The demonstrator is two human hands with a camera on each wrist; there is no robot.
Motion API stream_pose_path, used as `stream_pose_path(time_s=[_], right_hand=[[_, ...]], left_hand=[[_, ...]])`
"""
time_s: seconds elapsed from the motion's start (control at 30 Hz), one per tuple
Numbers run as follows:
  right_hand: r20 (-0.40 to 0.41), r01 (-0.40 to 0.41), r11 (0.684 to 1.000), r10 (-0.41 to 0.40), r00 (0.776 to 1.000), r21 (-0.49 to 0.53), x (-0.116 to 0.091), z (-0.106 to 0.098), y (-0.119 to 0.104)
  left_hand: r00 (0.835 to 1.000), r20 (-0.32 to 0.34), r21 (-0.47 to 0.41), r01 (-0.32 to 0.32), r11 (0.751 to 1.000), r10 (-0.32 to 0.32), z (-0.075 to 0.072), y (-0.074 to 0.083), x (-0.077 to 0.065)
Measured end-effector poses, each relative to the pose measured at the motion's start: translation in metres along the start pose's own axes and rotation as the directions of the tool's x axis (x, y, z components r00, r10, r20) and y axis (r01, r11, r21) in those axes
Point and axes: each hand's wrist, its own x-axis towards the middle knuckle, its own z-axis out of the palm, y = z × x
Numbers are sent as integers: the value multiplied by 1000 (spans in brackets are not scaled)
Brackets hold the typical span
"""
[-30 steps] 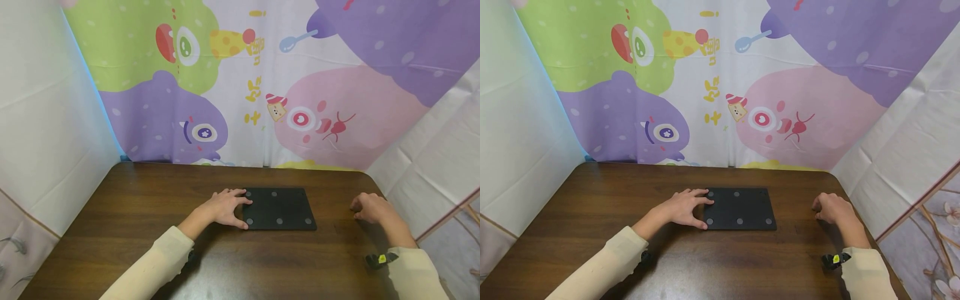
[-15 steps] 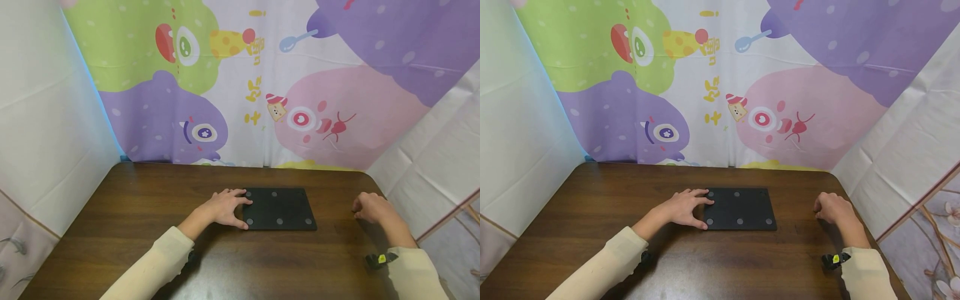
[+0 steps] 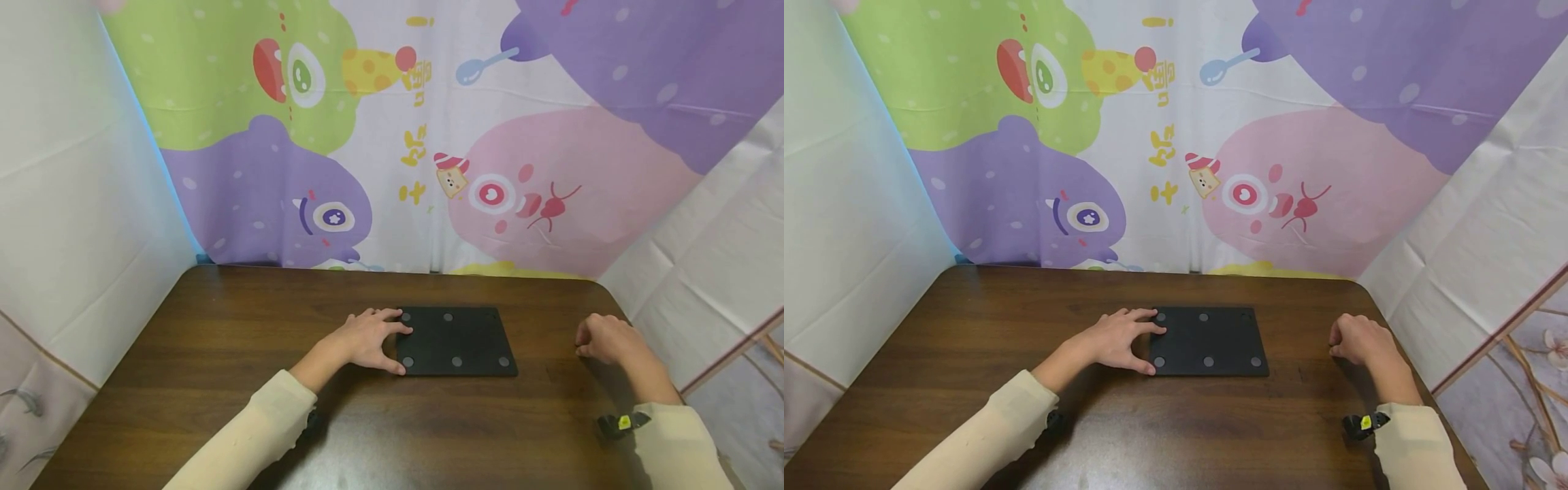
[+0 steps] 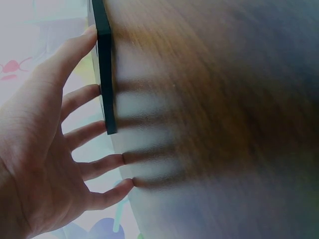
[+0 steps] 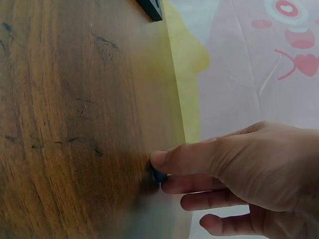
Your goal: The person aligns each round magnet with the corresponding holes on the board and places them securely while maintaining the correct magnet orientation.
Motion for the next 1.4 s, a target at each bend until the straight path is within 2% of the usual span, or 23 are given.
stream_pose_path(time_s=[0.2,0.67,0.87,1.13,1.4], right_hand=[[0,-11,1000,11,1000,9,0,-1,2],[79,-56,998,55,995,12,0,-5,-4],[81,-53,999,52,995,13,1,-3,-4],[29,0,1000,0,1000,0,2,-9,-1],[62,-9,1000,9,998,7,5,-15,-5]], left_hand=[[1000,-2,-3,0,1000,0,0,-1,0],[1000,-6,4,-6,1000,6,0,0,-1],[1000,-5,2,-7,1000,7,0,0,-1],[1000,-3,4,-5,1000,5,0,0,0],[1000,0,1,-5,1000,5,0,0,0]])
